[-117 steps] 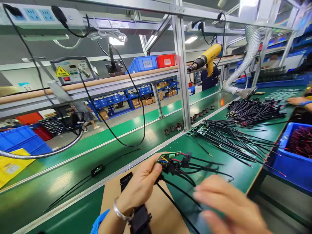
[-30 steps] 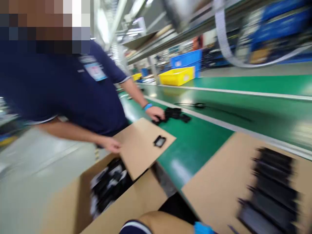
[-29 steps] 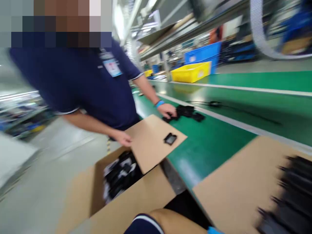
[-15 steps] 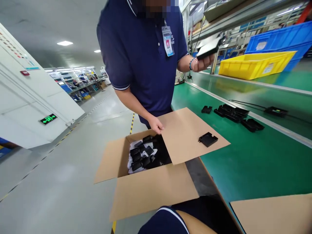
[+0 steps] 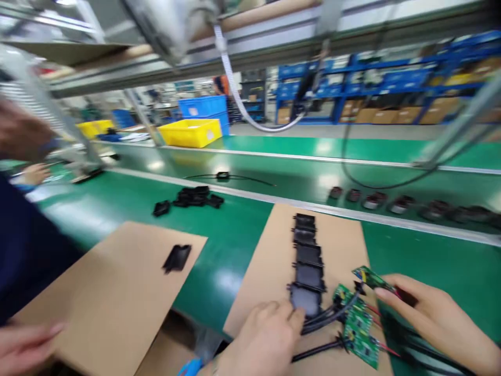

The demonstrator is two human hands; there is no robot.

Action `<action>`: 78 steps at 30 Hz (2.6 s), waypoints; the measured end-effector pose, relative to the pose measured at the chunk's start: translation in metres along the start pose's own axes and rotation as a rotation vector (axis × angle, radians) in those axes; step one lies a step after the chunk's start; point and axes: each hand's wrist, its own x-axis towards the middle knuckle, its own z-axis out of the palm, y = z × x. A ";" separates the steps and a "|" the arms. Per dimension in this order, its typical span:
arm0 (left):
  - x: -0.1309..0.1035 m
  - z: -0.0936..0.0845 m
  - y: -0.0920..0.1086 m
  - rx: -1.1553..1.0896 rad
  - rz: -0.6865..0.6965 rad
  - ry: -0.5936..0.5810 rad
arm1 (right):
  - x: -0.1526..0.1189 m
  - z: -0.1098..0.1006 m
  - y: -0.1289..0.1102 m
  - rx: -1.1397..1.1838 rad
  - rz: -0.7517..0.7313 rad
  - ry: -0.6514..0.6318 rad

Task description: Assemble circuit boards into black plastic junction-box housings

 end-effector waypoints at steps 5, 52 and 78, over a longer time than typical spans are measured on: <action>0.011 -0.033 -0.044 0.007 0.035 0.181 | 0.011 -0.023 -0.026 0.018 0.037 -0.041; 0.146 -0.030 -0.096 -0.245 -0.025 -0.026 | 0.121 0.051 -0.033 -0.424 -0.384 -0.197; 0.142 -0.021 -0.083 0.146 0.140 0.092 | 0.117 0.066 -0.036 -0.310 -0.334 -0.270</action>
